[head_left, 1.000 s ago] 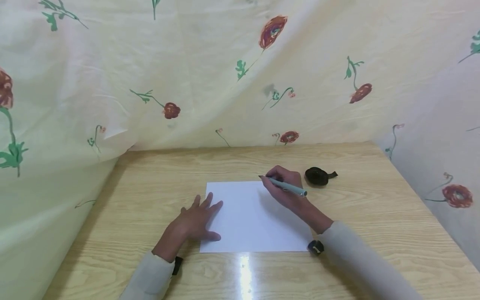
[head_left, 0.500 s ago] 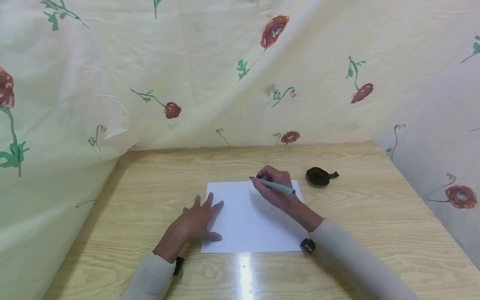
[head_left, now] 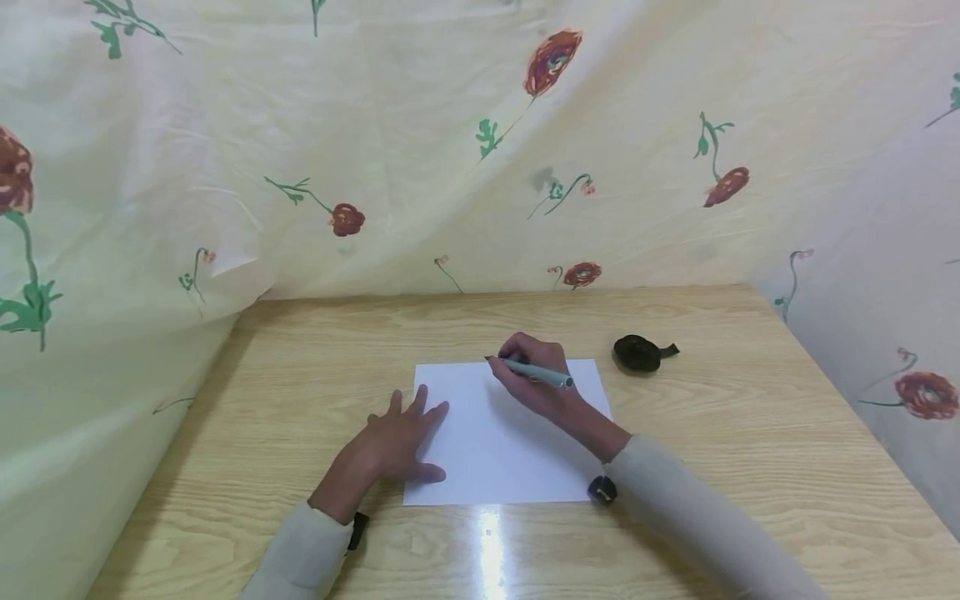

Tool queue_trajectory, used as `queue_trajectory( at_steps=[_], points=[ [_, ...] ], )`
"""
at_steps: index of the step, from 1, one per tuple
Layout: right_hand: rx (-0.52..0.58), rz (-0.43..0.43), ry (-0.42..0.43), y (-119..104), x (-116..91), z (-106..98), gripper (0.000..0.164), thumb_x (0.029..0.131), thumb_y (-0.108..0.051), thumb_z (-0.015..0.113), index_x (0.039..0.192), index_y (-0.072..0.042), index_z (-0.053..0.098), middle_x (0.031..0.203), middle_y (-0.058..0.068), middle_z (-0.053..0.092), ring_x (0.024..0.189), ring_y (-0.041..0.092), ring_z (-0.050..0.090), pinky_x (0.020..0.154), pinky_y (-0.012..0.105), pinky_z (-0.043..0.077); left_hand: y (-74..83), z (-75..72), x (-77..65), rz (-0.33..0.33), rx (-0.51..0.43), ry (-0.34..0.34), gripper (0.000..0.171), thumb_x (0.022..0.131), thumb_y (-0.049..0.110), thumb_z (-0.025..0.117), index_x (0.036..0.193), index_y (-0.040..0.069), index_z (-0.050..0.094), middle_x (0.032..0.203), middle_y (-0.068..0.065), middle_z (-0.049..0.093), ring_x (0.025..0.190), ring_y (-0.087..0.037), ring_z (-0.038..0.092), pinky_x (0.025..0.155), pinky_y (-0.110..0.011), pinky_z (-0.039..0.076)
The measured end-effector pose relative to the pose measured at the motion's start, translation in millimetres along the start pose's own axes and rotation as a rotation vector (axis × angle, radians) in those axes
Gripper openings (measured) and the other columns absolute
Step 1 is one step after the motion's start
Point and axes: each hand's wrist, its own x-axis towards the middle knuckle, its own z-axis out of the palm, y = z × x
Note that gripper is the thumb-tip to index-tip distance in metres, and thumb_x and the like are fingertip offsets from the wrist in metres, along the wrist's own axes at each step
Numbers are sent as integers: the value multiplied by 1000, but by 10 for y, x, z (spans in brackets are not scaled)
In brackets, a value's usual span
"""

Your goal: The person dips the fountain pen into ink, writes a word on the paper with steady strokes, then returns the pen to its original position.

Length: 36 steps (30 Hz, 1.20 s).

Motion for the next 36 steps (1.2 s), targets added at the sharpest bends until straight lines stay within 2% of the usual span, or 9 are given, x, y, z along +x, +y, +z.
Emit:
queue_trajectory(
  at_steps=[3,10,20,24,36],
  points=[
    [0,38,-40,-43,18,60,9,82,-9,75,78,-7,67,64,-3,65,52,8,55,48,21,45,-16,7,9,-7,4,-4,95,79,49,81,156,18,35,163,-22,18,143,-57,14,96,-80,29],
    [58,215,-155,-81,41,200,7,83,-11,73,77,-9,69,67,-5,66,57,12,56,52,23,45,-46,31,26,-8,4,-11,95,80,50,80,157,19,34,163,-21,17,144,-57,12,97,-80,28],
    [125,361,-274,-42,89,289,8,85,-14,74,78,-10,72,71,-3,67,61,15,57,54,27,46,-28,12,35,-14,20,-22,96,79,52,79,157,20,33,163,-21,17,144,-56,13,97,-79,29],
    [161,382,-309,-18,76,338,9,85,-13,75,77,-9,73,68,-3,68,60,15,58,54,26,45,-26,9,27,-13,17,-26,95,80,52,79,157,19,34,163,-21,16,144,-56,13,97,-79,29],
    [190,341,-333,-44,66,397,8,85,-12,77,77,-9,74,67,-6,68,61,14,58,56,25,44,-19,-13,28,-13,22,-23,95,80,52,79,157,21,34,164,-20,16,144,-57,13,97,-79,29]
  ],
)
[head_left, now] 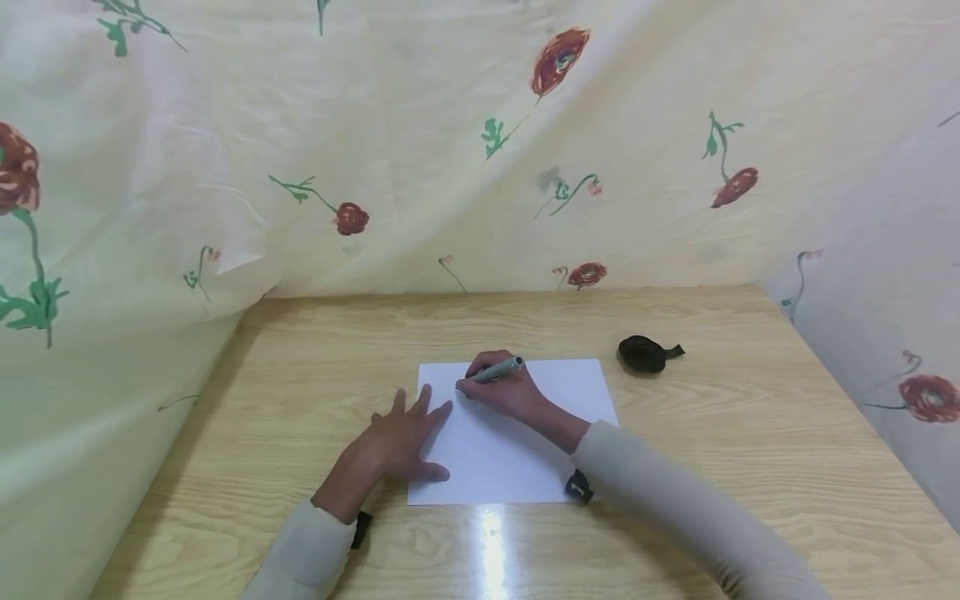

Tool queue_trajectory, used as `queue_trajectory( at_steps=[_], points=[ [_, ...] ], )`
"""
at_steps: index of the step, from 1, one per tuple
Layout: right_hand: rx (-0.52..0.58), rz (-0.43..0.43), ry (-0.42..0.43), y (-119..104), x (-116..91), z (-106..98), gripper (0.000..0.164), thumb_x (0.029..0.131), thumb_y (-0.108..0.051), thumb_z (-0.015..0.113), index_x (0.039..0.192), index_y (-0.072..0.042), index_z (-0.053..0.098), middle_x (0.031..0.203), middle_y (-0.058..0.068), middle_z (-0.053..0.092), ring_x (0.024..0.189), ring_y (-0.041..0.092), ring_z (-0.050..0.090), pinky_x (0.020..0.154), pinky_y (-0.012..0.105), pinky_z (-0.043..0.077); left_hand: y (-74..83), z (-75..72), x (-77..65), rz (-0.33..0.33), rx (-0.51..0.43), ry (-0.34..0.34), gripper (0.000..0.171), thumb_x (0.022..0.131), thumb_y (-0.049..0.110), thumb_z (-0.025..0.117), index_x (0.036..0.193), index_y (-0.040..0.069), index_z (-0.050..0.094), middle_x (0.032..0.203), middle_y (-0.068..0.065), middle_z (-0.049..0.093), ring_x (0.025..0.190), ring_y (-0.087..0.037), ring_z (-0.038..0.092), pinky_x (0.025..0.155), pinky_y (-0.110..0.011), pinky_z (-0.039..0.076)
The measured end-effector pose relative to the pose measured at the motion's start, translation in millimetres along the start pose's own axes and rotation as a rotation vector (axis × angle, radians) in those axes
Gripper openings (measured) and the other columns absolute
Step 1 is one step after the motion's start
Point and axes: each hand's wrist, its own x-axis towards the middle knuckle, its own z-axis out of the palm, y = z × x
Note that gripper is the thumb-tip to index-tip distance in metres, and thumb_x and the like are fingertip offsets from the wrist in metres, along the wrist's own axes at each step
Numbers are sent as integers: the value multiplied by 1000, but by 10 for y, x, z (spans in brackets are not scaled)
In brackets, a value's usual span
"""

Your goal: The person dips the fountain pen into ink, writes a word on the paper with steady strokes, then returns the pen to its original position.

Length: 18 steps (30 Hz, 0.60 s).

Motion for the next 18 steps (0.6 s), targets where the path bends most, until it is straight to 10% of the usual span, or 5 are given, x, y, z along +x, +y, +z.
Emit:
queue_trajectory(
  at_steps=[18],
  points=[
    [-33,-28,-28,-5,-41,6,7,82,-12,79,77,-12,75,68,-8,70,62,14,58,57,27,44,0,17,-17,13,-4,16,93,80,53,79,156,20,36,163,-21,19,143,-57,15,95,-80,30]
  ],
)
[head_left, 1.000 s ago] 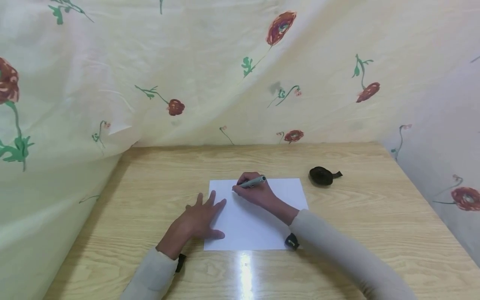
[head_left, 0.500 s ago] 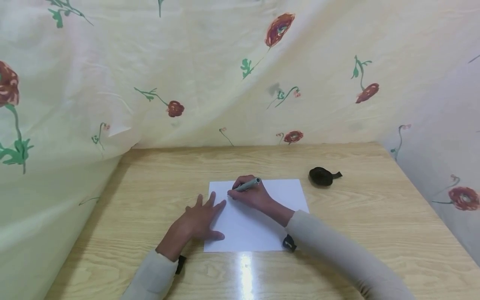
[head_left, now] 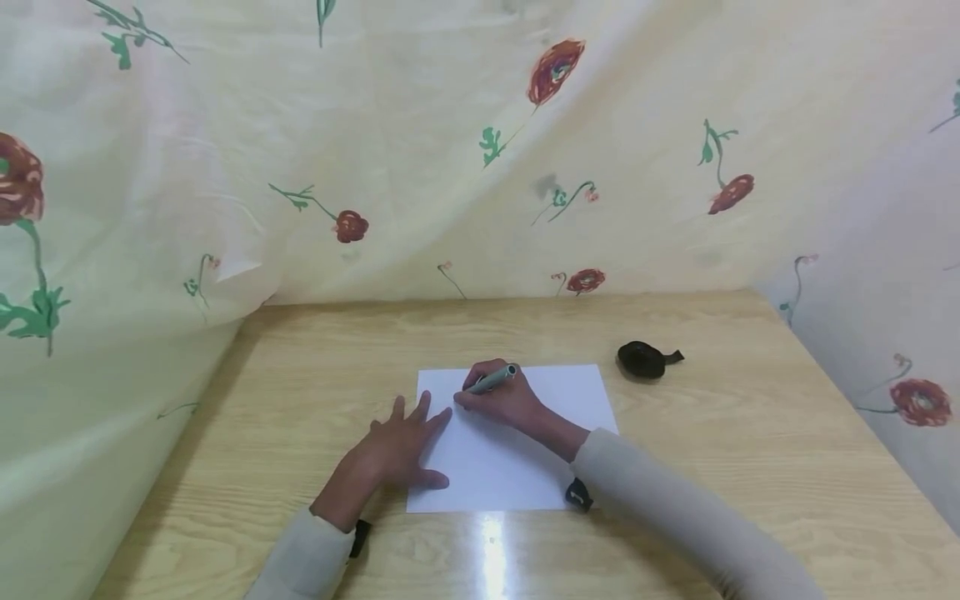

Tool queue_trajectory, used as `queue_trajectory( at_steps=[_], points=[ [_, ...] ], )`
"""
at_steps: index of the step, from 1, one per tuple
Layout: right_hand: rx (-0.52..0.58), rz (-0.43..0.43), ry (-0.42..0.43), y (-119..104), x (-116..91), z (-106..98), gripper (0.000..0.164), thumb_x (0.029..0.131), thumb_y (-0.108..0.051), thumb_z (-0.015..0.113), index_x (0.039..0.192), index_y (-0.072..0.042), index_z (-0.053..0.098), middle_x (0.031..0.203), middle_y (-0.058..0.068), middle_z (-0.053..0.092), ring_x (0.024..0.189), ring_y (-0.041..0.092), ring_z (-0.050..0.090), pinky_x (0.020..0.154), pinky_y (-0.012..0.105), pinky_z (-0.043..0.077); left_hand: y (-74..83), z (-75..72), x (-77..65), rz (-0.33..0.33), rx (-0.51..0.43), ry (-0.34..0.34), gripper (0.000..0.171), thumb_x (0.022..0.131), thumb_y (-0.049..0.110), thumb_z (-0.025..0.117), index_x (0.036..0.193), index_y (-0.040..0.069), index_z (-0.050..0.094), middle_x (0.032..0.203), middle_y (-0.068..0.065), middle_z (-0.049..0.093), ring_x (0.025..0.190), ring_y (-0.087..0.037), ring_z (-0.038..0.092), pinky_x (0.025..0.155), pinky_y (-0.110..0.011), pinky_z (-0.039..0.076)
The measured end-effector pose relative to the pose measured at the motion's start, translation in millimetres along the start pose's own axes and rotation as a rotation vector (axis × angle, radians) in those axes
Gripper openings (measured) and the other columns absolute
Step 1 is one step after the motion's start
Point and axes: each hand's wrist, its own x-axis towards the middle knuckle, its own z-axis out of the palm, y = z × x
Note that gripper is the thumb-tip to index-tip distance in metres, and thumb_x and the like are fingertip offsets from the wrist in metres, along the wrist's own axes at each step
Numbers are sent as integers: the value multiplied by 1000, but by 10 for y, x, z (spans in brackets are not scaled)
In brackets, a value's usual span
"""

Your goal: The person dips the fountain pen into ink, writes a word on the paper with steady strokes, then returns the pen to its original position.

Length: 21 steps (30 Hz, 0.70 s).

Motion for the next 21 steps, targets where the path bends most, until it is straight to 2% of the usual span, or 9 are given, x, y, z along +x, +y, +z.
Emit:
queue_trajectory(
  at_steps=[11,15,21],
  points=[
    [-16,-6,23,-2,-22,24,8,82,-14,80,76,-13,75,71,-8,69,67,13,58,63,29,46,-1,16,-17,-13,-8,-6,94,79,52,80,156,21,36,163,-20,18,144,-56,14,96,-80,29],
    [-32,14,32,-3,-37,14,8,82,-15,81,76,-14,75,70,-9,69,67,13,58,63,30,46,11,12,-19,-2,-17,1,93,79,51,80,156,20,37,163,-20,19,143,-57,14,96,-80,28],
    [-31,6,19,-28,-29,16,7,82,-13,80,77,-13,75,70,-9,70,66,13,58,62,29,46,24,7,-23,-21,-10,-1,93,79,52,80,155,21,37,163,-20,19,144,-56,14,97,-79,28]
  ],
)
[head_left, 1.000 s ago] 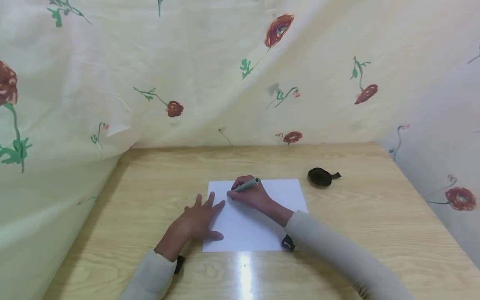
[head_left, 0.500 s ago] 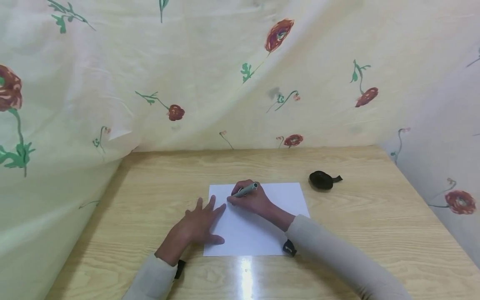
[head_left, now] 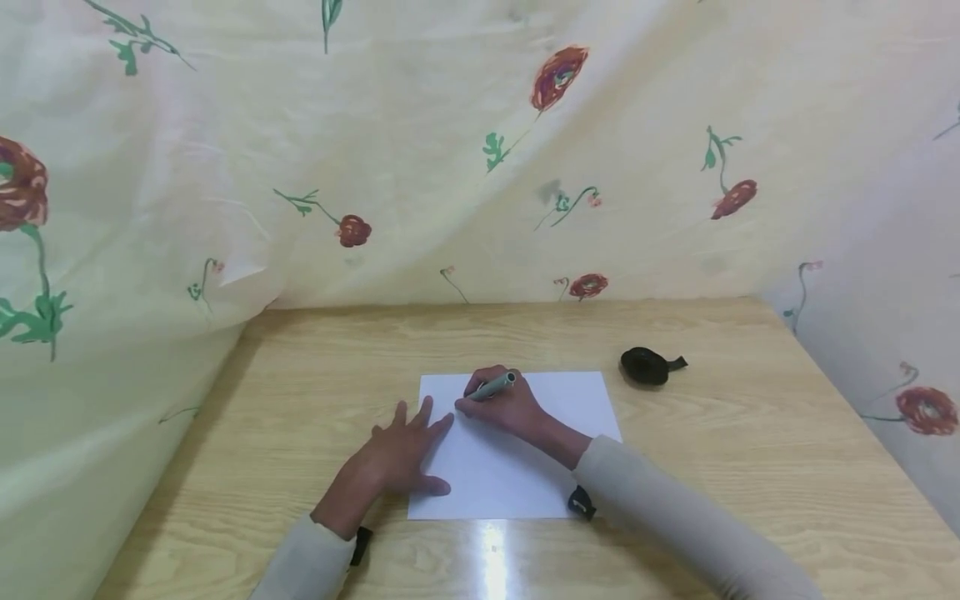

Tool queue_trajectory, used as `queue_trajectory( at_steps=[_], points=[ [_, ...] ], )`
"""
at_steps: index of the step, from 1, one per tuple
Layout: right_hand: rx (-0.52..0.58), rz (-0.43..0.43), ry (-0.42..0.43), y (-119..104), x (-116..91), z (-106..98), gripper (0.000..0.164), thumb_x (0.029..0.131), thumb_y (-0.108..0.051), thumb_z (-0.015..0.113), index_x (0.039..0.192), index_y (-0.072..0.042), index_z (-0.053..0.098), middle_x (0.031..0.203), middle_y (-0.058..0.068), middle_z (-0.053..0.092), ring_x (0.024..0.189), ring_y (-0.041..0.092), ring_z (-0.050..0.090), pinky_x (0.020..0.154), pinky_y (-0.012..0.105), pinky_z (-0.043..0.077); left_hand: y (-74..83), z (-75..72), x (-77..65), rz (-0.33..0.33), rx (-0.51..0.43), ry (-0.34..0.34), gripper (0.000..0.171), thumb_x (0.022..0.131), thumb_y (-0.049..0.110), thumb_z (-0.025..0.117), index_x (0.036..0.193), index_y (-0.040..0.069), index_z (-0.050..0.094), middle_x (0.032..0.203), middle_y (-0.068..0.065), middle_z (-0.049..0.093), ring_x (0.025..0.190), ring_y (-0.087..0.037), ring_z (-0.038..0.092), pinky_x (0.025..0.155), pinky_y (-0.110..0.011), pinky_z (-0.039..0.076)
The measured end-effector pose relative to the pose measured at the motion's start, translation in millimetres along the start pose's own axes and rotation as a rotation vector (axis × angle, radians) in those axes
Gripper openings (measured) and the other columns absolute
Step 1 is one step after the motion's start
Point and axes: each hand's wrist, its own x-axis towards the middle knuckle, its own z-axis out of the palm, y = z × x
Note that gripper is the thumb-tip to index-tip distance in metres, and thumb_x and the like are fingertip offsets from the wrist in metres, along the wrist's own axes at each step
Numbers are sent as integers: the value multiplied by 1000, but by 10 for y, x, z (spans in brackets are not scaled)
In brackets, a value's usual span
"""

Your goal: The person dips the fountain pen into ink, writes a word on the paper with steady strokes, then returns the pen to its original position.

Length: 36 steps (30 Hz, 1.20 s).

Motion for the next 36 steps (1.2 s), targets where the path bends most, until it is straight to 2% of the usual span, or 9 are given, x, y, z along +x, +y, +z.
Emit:
queue_trajectory(
  at_steps=[20,28,36],
  points=[
    [-52,7,3,3,3,13,8,82,-13,81,76,-15,75,72,-10,70,66,11,58,62,30,47,-8,33,0,11,7,20,94,78,54,80,155,20,38,163,-20,20,143,-56,16,96,-80,29],
    [-25,-66,20,30,-4,-6,7,79,-10,80,76,-13,76,71,-9,70,64,10,57,61,27,46,3,30,1,29,30,38,94,78,54,80,155,19,39,162,-21,22,142,-57,19,93,-79,32],
    [-31,-61,6,24,-10,-26,6,80,-11,81,77,-13,76,72,-9,70,65,11,59,62,27,47,4,25,-12,17,23,39,94,78,53,80,155,19,39,162,-21,22,143,-57,18,94,-79,31]
  ],
)
